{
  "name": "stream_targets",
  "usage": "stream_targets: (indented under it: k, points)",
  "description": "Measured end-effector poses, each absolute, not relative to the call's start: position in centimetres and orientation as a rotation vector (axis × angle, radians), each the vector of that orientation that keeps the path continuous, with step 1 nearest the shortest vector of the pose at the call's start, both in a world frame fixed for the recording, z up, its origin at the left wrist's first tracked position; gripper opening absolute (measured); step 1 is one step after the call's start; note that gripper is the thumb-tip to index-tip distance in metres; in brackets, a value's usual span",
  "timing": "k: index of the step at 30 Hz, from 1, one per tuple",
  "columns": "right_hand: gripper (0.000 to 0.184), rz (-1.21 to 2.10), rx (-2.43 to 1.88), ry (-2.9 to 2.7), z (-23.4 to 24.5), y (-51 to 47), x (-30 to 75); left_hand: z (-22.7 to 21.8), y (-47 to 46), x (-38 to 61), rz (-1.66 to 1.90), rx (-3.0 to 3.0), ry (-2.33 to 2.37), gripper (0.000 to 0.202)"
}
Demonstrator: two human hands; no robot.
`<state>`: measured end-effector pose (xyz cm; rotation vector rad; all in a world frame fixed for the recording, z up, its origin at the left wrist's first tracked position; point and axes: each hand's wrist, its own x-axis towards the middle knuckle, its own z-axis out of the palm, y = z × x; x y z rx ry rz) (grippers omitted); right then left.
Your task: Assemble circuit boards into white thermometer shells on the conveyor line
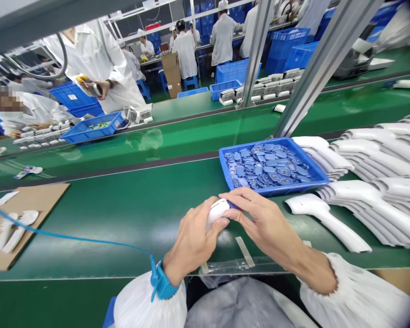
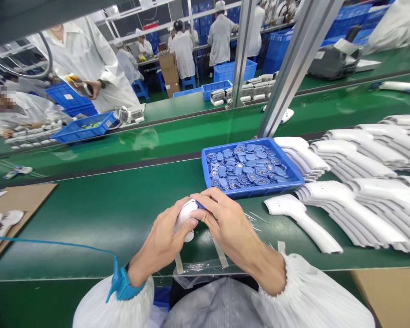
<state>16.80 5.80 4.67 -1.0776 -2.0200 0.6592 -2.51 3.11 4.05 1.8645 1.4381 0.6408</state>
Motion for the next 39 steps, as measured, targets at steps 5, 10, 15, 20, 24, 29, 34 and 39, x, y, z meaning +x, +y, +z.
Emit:
stream_targets:
  k: [5,10,15,20,24,29,34,39]
  points:
    - [0.026,0.470,-1.126,-2.057,4.8,5.7,16.8,3.6,3.1,-2.5,0.635,1.955,1.456,0.043]
    - [0.032,0.390,-1.087,-2.044,4.1,5.2,16.4,4.0,3.3,-2.3,0.697,1.787,1.401,0.041]
    - [0.037,0.617,-1.202,-2.025,3.6,5.0,16.3,4.6,3.2,-2.2,0.750,1.644,1.277,0.036]
    - [0.042,0.749,-1.257,-2.000,4.0,5.3,16.3,4.8,3.0,-2.2,0.704,1.613,1.253,0.036]
    - [0.045,0.798,-1.232,-1.999,3.9,5.3,16.5,4.6,2.9,-2.1,0.646,1.740,1.352,0.040]
    - [0.042,0.785,-1.232,-1.999,3.5,5.3,17.0,4.6,2.9,-2.1,0.595,1.821,1.311,0.040]
    - [0.034,0.693,-1.233,-2.084,3.3,5.1,16.7,4.2,2.9,-1.7,0.617,1.897,1.378,0.028]
    - [0.026,0.477,-1.201,-1.997,1.8,3.9,16.5,3.0,2.6,-1.1,0.605,2.217,1.524,0.017]
